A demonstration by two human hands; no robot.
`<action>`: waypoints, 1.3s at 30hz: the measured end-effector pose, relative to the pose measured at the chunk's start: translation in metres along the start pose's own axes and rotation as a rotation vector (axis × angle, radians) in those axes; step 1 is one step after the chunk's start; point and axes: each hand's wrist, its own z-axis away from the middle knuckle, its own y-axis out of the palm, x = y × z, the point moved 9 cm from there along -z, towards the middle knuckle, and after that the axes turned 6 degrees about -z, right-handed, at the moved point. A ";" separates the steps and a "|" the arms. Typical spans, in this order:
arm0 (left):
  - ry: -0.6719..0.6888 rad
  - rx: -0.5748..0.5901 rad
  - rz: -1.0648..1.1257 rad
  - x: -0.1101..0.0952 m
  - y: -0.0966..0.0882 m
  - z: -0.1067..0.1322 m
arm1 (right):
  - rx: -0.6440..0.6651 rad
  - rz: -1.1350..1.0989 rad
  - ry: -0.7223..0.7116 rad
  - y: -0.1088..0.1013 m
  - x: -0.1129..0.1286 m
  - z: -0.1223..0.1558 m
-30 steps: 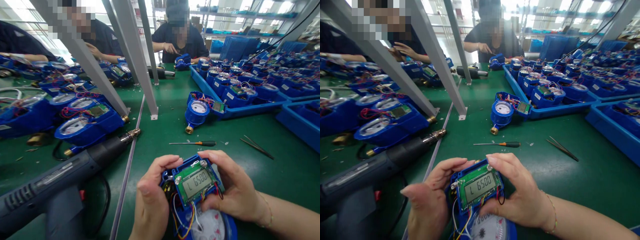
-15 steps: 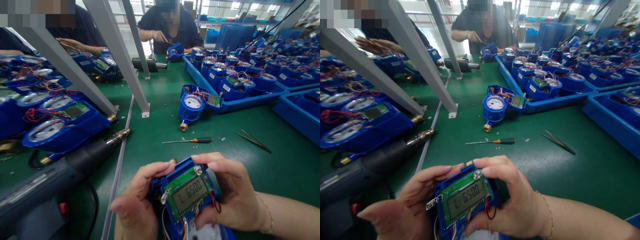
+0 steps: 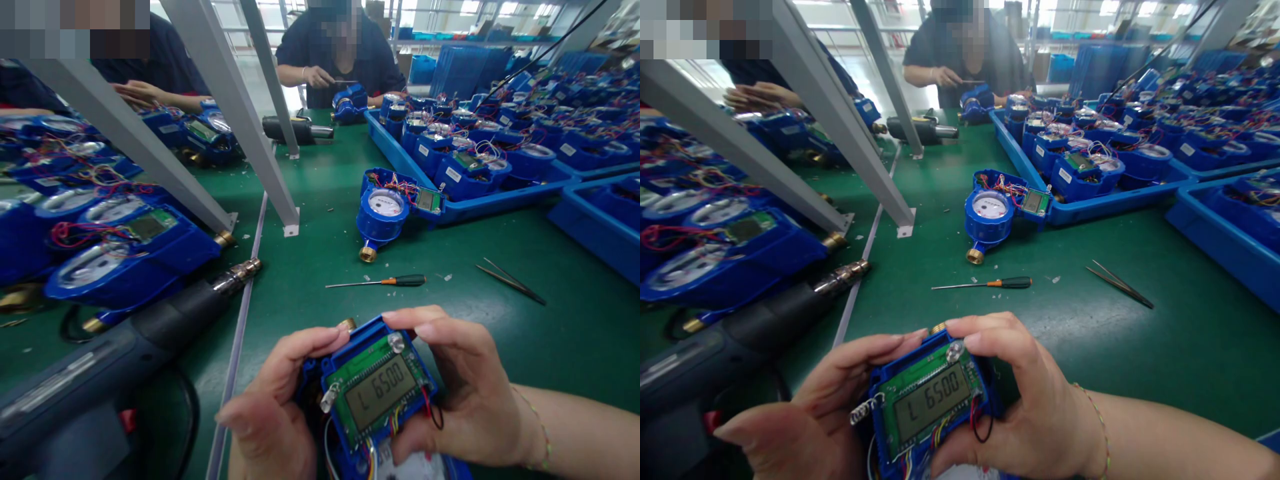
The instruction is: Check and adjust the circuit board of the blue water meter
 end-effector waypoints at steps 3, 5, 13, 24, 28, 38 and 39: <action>0.001 -0.002 -0.002 -0.001 -0.001 0.000 | -0.002 0.003 0.016 0.001 -0.001 0.001; -0.020 0.006 0.003 -0.001 0.001 0.001 | -0.011 -0.007 0.037 0.001 -0.003 0.001; -0.009 0.049 0.024 -0.007 0.008 0.003 | -0.010 -0.014 0.054 -0.001 -0.006 0.000; 0.285 0.638 -0.573 -0.033 0.018 0.017 | 0.117 -0.071 0.017 0.005 0.000 -0.004; 0.365 0.667 -0.621 -0.044 0.015 0.015 | 0.259 -0.089 -0.122 0.012 0.022 -0.013; 0.187 0.638 -0.075 -0.052 0.017 0.007 | 0.323 -0.027 -0.222 0.023 0.019 -0.044; 0.166 0.609 -0.058 -0.050 0.013 0.007 | 0.307 -0.013 -0.210 0.025 0.016 -0.045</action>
